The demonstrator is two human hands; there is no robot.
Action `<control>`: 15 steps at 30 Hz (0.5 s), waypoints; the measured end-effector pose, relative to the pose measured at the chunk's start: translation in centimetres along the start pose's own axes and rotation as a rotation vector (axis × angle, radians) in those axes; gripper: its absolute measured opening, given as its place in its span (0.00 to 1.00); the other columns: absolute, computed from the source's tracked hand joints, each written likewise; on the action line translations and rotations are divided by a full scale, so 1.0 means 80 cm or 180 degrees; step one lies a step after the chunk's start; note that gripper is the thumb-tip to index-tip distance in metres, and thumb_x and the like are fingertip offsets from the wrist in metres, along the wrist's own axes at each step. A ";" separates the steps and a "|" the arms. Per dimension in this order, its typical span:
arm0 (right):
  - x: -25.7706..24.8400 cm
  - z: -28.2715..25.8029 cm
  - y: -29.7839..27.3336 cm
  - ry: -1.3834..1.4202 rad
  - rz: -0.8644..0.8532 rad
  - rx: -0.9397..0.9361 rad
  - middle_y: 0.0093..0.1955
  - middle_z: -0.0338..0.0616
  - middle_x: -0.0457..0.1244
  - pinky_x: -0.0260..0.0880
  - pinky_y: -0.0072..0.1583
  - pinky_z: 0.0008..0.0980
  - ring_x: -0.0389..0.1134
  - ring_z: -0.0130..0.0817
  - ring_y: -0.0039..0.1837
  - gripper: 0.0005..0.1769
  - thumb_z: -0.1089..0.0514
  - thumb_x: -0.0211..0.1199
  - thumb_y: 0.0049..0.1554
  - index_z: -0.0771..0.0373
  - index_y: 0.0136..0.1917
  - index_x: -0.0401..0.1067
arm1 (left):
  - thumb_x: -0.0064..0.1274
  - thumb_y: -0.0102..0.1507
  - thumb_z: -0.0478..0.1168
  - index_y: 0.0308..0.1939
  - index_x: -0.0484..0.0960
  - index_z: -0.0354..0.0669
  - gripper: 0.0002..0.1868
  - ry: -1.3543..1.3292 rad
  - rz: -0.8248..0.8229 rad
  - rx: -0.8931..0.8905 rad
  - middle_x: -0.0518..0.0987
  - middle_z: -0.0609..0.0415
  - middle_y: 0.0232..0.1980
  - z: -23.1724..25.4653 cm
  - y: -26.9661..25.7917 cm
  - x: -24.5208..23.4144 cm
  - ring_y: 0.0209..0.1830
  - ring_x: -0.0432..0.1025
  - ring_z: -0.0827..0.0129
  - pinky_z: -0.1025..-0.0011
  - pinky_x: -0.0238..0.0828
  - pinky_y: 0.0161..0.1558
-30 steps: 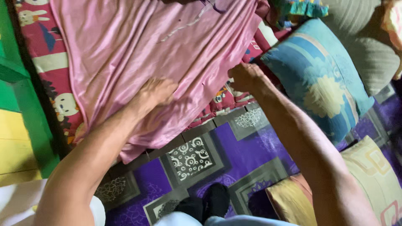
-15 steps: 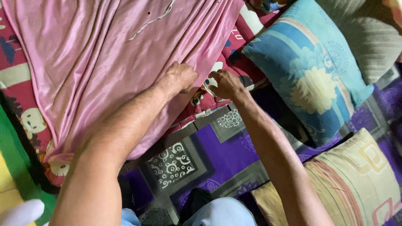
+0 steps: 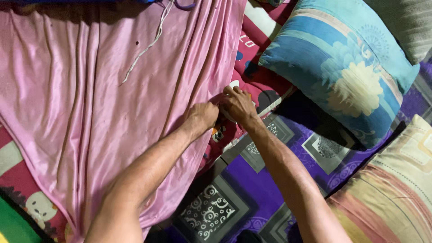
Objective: The person smooths out a pillow, adjusts a pink satin sheet, and then places two different decorative pillowcases onto two separate pillows by hand on a bed.
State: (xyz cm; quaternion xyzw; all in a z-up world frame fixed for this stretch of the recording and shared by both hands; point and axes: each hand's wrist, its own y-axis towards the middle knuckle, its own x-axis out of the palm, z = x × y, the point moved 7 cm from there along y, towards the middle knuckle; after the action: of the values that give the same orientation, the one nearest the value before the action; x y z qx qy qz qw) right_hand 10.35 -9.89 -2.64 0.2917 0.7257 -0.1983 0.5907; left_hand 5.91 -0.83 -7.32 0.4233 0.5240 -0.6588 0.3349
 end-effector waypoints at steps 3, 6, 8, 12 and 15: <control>0.005 -0.015 -0.004 -0.0285 0.0451 -0.0487 0.62 0.38 0.64 0.65 0.54 0.44 0.65 0.40 0.60 0.16 0.48 0.67 0.49 0.42 0.52 0.75 | 0.49 0.64 0.37 0.37 0.87 0.40 0.11 -0.0234 0.0115 0.0253 0.86 0.42 0.39 0.005 0.000 0.017 0.39 0.82 0.52 0.55 0.80 0.41; 0.012 0.004 -0.024 0.0332 0.0222 -0.0668 0.53 0.37 0.65 0.63 0.58 0.44 0.64 0.41 0.58 0.16 0.49 0.65 0.53 0.49 0.55 0.76 | 0.50 0.64 0.42 0.36 0.86 0.38 0.13 -0.0513 -0.0003 0.0387 0.85 0.40 0.38 0.028 -0.005 0.026 0.39 0.82 0.51 0.54 0.79 0.42; 0.019 0.029 -0.050 0.0188 -0.0084 -0.0295 0.48 0.41 0.66 0.64 0.56 0.43 0.65 0.43 0.55 0.13 0.47 0.64 0.58 0.55 0.51 0.74 | 0.49 0.64 0.42 0.36 0.85 0.37 0.14 -0.0785 -0.0049 0.0431 0.84 0.39 0.38 0.046 -0.006 0.027 0.37 0.82 0.52 0.55 0.80 0.40; 0.036 0.059 -0.138 0.0112 -0.0534 0.0260 0.43 0.46 0.66 0.66 0.58 0.42 0.67 0.46 0.51 0.10 0.52 0.57 0.64 0.59 0.46 0.72 | 0.48 0.63 0.37 0.35 0.86 0.38 0.11 -0.1151 0.0273 0.0690 0.83 0.39 0.38 0.107 -0.006 0.038 0.36 0.81 0.49 0.51 0.78 0.40; 0.034 0.049 -0.193 0.0513 -0.0213 0.0192 0.45 0.49 0.67 0.68 0.56 0.46 0.68 0.49 0.51 0.08 0.55 0.57 0.62 0.61 0.48 0.73 | 0.48 0.63 0.38 0.39 0.85 0.40 0.10 -0.0434 0.0292 0.1291 0.84 0.42 0.40 0.169 -0.024 0.062 0.41 0.81 0.51 0.53 0.79 0.43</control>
State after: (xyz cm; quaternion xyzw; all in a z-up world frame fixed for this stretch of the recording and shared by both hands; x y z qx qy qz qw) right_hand 2.75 -23.49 -7.07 0.2999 0.7739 -0.2156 0.5144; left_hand -0.65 -13.52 -9.84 0.4599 0.3371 -0.7619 0.3073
